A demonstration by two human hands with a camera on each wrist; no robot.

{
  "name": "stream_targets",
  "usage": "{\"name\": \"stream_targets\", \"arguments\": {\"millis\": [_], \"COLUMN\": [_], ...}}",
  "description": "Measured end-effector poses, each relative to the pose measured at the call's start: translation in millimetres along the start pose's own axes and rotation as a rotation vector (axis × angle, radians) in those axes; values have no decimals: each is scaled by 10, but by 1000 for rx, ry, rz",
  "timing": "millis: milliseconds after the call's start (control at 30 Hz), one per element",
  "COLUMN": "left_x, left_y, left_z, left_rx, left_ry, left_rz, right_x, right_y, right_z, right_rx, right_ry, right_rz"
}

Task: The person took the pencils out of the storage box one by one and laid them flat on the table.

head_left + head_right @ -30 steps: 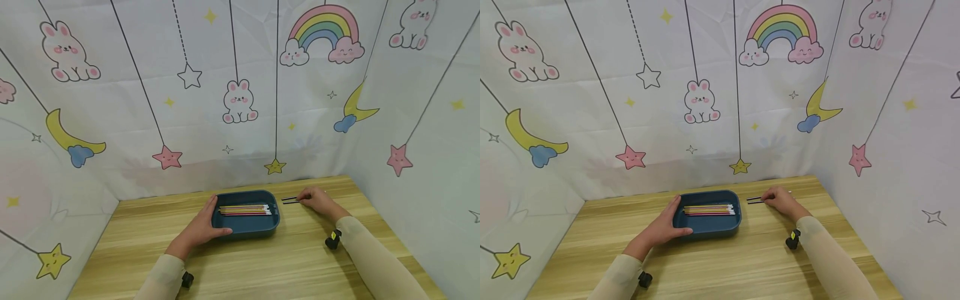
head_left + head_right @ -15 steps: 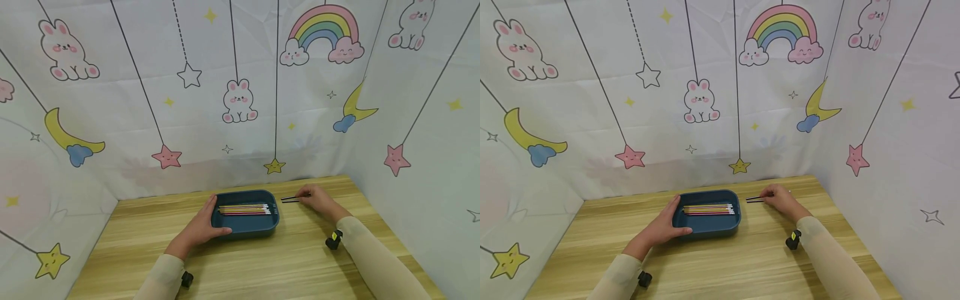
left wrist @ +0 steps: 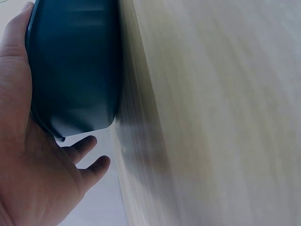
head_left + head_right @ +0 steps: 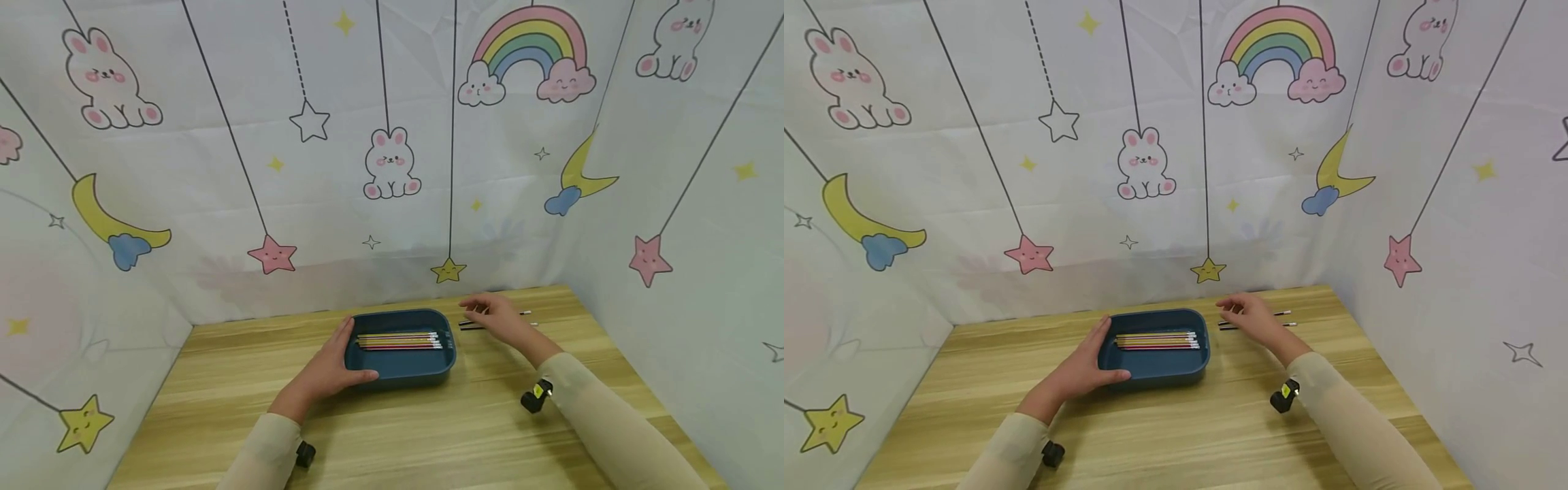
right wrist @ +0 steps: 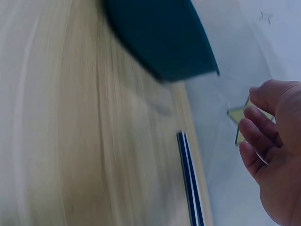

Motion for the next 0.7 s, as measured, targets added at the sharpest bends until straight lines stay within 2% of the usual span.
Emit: {"name": "stream_targets", "arguments": {"millis": [200,367,700], "left_x": [3,5,13], "left_y": [-5,-16,-22], "left_z": [-1,3,11], "left_rx": [7,4,-6], "left_ry": [-2,2,9], "left_rz": [1,1,0], "right_x": [242,467,920], "right_y": [-74,-146,-238], "right_z": [338,569,801], "right_rx": [-40,-105,-145], "right_ry": [-49,-60,-58], "right_rz": [65,136,274]}}
Point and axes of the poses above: each hand's wrist, its own y-axis away from the middle knuckle, its own x-axis out of the palm, z = x × y, the point moved 10 cm from there along -y, towards the middle knuckle, and after that the axes turned 4 degrees about -x, right-handed, at the moved point
